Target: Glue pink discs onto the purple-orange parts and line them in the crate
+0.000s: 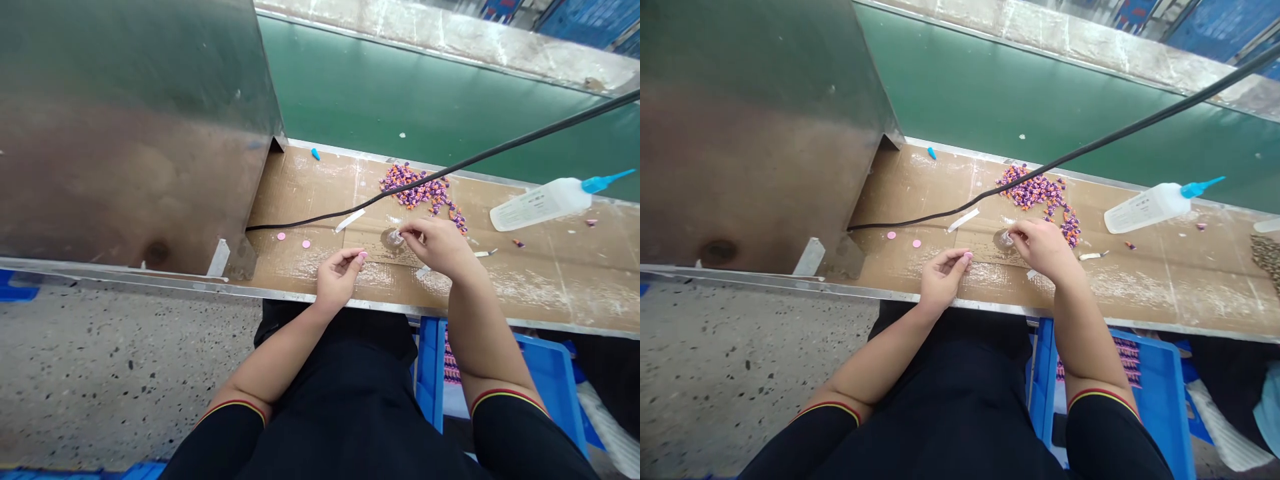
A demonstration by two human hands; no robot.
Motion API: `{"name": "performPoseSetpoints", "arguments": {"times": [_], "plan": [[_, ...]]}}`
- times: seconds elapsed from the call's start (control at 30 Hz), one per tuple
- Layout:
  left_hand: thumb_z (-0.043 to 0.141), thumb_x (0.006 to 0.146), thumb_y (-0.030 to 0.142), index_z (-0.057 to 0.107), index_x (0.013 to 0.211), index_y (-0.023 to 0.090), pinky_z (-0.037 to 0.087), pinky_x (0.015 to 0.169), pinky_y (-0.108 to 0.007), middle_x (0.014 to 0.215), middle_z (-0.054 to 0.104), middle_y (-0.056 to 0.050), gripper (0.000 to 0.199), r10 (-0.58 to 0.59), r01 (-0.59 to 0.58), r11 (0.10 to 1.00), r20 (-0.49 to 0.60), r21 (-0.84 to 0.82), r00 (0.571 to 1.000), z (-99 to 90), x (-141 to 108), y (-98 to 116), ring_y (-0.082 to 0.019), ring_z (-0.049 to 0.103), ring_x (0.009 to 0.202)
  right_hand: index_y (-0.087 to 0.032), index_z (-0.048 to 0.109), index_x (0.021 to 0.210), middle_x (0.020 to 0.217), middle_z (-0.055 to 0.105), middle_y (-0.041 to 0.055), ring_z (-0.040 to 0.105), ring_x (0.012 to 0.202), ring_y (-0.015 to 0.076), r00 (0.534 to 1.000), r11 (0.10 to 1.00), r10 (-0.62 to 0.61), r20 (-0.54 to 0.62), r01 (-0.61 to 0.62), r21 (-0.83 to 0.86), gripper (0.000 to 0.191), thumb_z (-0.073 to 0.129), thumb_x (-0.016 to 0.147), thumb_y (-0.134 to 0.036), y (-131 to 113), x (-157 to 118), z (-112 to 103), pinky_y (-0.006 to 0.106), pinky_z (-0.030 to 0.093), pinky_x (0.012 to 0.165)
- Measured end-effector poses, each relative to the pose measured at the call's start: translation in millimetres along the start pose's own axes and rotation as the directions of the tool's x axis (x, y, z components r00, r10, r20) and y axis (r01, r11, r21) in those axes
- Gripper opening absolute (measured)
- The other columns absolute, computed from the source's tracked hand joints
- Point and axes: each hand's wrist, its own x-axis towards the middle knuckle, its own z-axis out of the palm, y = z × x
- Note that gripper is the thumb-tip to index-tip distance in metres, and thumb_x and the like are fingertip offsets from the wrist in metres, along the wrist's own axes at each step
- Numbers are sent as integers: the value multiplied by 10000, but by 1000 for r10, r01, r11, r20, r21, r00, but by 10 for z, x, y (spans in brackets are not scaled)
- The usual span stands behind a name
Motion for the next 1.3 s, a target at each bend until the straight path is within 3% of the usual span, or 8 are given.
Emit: {"name": "performPoseSetpoints", "arguments": {"times": [0.1, 0.23, 0.4, 0.53, 0.8, 1.03, 1.2, 1.3], "plan": [[974, 724, 680, 878, 917, 202, 677, 703, -285, 801, 814, -69, 524, -36, 36, 998, 1, -44, 999, 15, -1, 26, -152, 753, 700, -240, 803, 951, 871, 815, 42, 713, 679, 186, 978, 967, 106, -181, -59, 248, 125, 684, 976, -268, -212, -115, 74, 325, 583, 668], [998, 694, 665, 870, 905, 180, 701, 764, -316, 845, 838, -96, 544, -108, 107, 992, -9, -58, 994, 8, 24, 46, -179, 795, 737, -246, 808, 1016, 945, 834, 50, 789, 789, 191, 912, 770, 288, -291, -41, 637, 120, 712, 1011, -317, -645, -302, 406, 310, 647, 684], [1023, 643, 667, 874, 897, 177, 710, 802, -313, 875, 852, -106, 572, -144, 143, 987, -10, -71, 990, 11, 59, 49, -194, 823, 777, -256, 798, 1028, 985, 840, 59, 822, 883, 211, 840, 664, 414, -350, -16, 747, 130, 758, 1006, -378, -958, -402, 840, 355, 711, 816], [1011, 674, 659, 884, 894, 199, 725, 832, -335, 905, 861, -99, 526, -67, 67, 998, -14, -22, 998, 36, 49, 50, -209, 838, 826, -253, 758, 1064, 1017, 844, 67, 844, 895, 224, 796, 544, 509, -326, -4, 839, 194, 730, 1042, -444, -1031, -431, 974, 376, 738, 853], [1014, 676, 655, 878, 844, 199, 715, 792, -318, 878, 857, -97, 505, -54, 54, 999, -29, 2, 998, 2, 44, 39, -196, 824, 780, -266, 748, 1078, 1082, 830, 100, 838, 942, 248, 830, 640, 461, -313, -67, 765, 161, 665, 1065, -404, -1073, -491, 957, 422, 747, 869], [1051, 630, 622, 871, 876, 208, 708, 810, -316, 896, 857, -78, 514, -100, 101, 991, 8, -93, 995, 2, 82, 46, -183, 819, 805, -263, 747, 1098, 1123, 845, 103, 845, 1012, 252, 801, 592, 492, -341, -21, 806, 158, 663, 1076, -395, -1158, -468, 989, 427, 739, 917], [1074, 585, 613, 864, 817, 212, 697, 821, -308, 878, 854, -73, 509, -126, 121, 983, -29, -137, 992, -19, 121, 61, -180, 819, 813, -252, 792, 1064, 1006, 855, 76, 838, 901, 231, 748, 671, 506, -429, -28, 741, 135, 698, 1048, -347, -1131, -410, 1039, 391, 729, 836], [1077, 574, 613, 866, 786, 238, 683, 803, -296, 864, 852, -61, 480, -120, 115, 981, -26, -159, 992, -27, 133, 70, -166, 802, 801, -254, 821, 1084, 1023, 861, 75, 840, 903, 233, 770, 693, 480, -421, -38, 720, 168, 699, 1053, -365, -1106, -382, 1090, 395, 729, 843]]}}
